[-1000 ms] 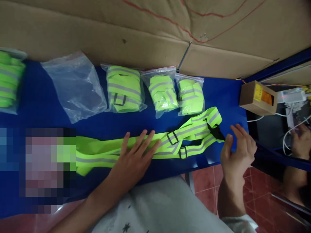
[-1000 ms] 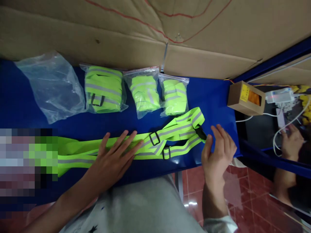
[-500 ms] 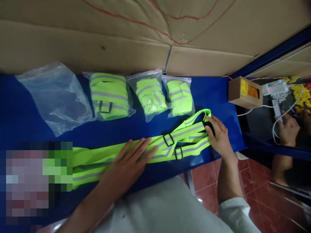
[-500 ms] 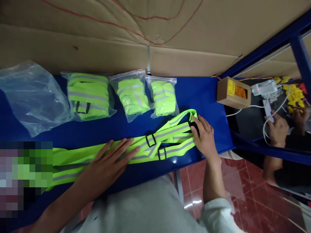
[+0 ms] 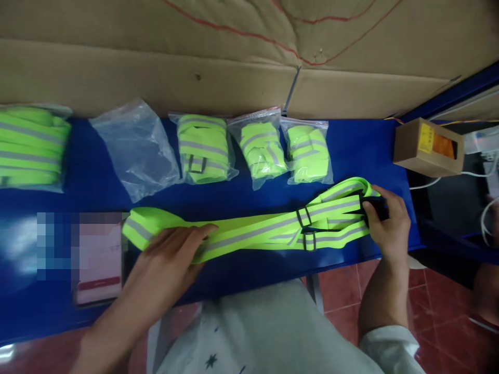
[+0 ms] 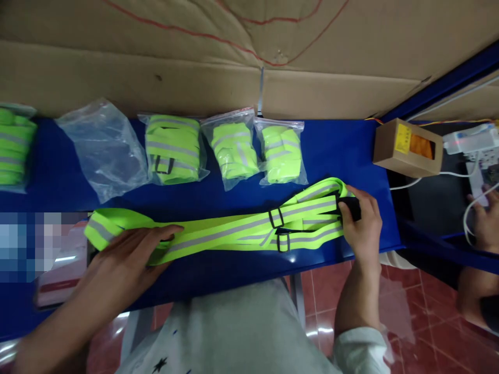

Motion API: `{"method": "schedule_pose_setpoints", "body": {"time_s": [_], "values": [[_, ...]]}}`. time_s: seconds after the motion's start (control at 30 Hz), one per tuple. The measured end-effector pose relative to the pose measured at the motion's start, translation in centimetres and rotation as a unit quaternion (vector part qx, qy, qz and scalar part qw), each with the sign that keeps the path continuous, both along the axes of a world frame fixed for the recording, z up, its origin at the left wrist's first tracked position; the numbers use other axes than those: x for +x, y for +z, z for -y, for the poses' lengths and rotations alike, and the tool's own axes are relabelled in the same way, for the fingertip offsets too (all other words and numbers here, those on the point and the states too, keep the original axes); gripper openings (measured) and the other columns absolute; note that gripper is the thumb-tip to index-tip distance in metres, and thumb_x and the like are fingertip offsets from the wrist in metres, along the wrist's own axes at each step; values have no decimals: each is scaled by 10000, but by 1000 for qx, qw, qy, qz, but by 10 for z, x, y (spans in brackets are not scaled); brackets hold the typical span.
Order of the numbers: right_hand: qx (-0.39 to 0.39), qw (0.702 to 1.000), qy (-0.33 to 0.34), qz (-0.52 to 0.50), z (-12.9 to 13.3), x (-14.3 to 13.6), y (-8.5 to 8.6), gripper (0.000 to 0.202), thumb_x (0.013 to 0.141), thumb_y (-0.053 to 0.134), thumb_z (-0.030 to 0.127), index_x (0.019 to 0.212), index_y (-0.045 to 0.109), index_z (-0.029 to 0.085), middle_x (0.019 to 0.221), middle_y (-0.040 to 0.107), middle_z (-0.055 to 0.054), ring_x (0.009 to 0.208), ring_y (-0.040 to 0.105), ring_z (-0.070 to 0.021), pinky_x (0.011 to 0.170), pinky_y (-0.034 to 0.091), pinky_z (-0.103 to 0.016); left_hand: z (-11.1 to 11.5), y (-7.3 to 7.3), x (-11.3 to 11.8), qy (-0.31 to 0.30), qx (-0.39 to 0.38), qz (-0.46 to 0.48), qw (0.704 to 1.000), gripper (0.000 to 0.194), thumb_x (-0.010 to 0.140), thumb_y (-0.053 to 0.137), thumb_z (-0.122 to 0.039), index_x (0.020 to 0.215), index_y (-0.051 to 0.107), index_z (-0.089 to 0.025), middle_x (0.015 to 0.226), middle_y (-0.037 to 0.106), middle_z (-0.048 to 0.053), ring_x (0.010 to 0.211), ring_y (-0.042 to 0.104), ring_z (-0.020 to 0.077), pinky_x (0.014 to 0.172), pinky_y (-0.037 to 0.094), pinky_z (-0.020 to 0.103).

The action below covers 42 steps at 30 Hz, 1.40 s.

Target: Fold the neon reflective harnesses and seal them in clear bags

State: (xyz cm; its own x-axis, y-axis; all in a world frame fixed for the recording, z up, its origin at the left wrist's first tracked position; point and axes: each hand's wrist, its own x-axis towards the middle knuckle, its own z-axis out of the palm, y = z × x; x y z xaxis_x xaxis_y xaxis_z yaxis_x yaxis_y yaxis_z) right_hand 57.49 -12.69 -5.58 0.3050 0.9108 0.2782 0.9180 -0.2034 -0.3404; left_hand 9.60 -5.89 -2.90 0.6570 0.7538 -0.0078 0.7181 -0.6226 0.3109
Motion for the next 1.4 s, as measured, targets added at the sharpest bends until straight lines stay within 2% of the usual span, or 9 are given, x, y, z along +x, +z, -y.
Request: {"method": "schedule_pose_setpoints", "body": {"time_s": [0.2, 0.4, 0.5, 0.6, 0.7, 0.87, 1.07, 1.3, 1.4], "values": [[-9, 1000, -14, -9, -4, 10, -8, 416, 967, 606, 398, 1343, 681, 236, 1278, 712, -116, 1199, 658, -320, 1053, 518, -515, -13, 14, -10, 58, 51, -43, 996, 312, 936, 448, -229, 1199, 615, -224, 986, 736, 83, 801, 700, 285, 695, 530, 404], [2, 996, -36, 79, -12, -22, 9, 417, 1000, 578, 406, 1365, 676, 229, 1399, 641, -163, 1288, 598, -384, 1076, 464, -615, -21, 21, 1, 67, 110, -89, 988, 316, 936, 410, -147, 1181, 609, -166, 1099, 704, 120, 1026, 676, 341, 882, 521, 495], [-12, 994, 110, 22, -23, -59, 27, 394, 1042, 528, 318, 1421, 619, 265, 1446, 620, -112, 1359, 568, -307, 1131, 458, -516, -21, 19, 11, 67, 119, -70, 988, 263, 996, 443, -217, 1212, 588, -176, 1138, 704, 117, 1056, 671, 329, 931, 504, 489], [-108, 944, 310, -27, -35, -87, 33, 355, 1051, 538, 305, 1394, 625, 274, 1391, 663, -87, 1309, 610, -262, 1099, 480, -452, -19, 12, 22, 36, 120, -27, 992, 345, 998, 566, -325, 1303, 556, -166, 1177, 717, 121, 1049, 684, 311, 956, 503, 460], [-151, 915, 375, -13, -40, -98, 29, 348, 1015, 622, 401, 1325, 658, 248, 1307, 696, -99, 1241, 631, -267, 1053, 481, -450, -18, 3, 28, 0, 108, -39, 993, 415, 974, 572, -242, 1375, 534, -143, 1166, 733, 129, 1017, 700, 317, 961, 490, 471], [-148, 900, 410, 6, -37, -99, 26, 219, 1012, 639, 348, 1192, 668, 226, 1169, 723, -74, 1134, 650, -231, 979, 463, -402, -21, -6, 25, -37, 103, -42, 993, 462, 864, 461, -39, 1303, 576, -123, 1003, 752, 118, 896, 714, 302, 913, 499, 457], [-80, 905, 418, 9, -24, -96, 26, 177, 996, 573, 137, 1129, 653, 221, 1019, 725, -60, 1010, 657, -216, 891, 484, -370, -19, -2, 13, -16, 58, -24, 998, 463, 853, 471, -80, 1295, 571, -176, 1053, 746, 114, 940, 716, 298, 864, 536, 424], [26, 910, 404, 86, -9, -93, 34, 252, 958, 570, 39, 1097, 700, 206, 931, 689, -62, 962, 651, -201, 834, 523, -327, -23, 6, 0, -12, 34, -17, 999, 456, 768, 445, -62, 1160, 613, -225, 1076, 741, 82, 845, 689, 287, 751, 541, 415], [42, 906, 396, 143, -6, -94, 28, 222, 957, 605, 51, 1089, 709, 196, 937, 705, -61, 962, 657, -202, 815, 510, -327, -31, 9, -9, 0, 9, 8, 1000, 381, 848, 437, -121, 1176, 599, -226, 1104, 737, 71, 867, 702, 265, 745, 550, 388]]}}
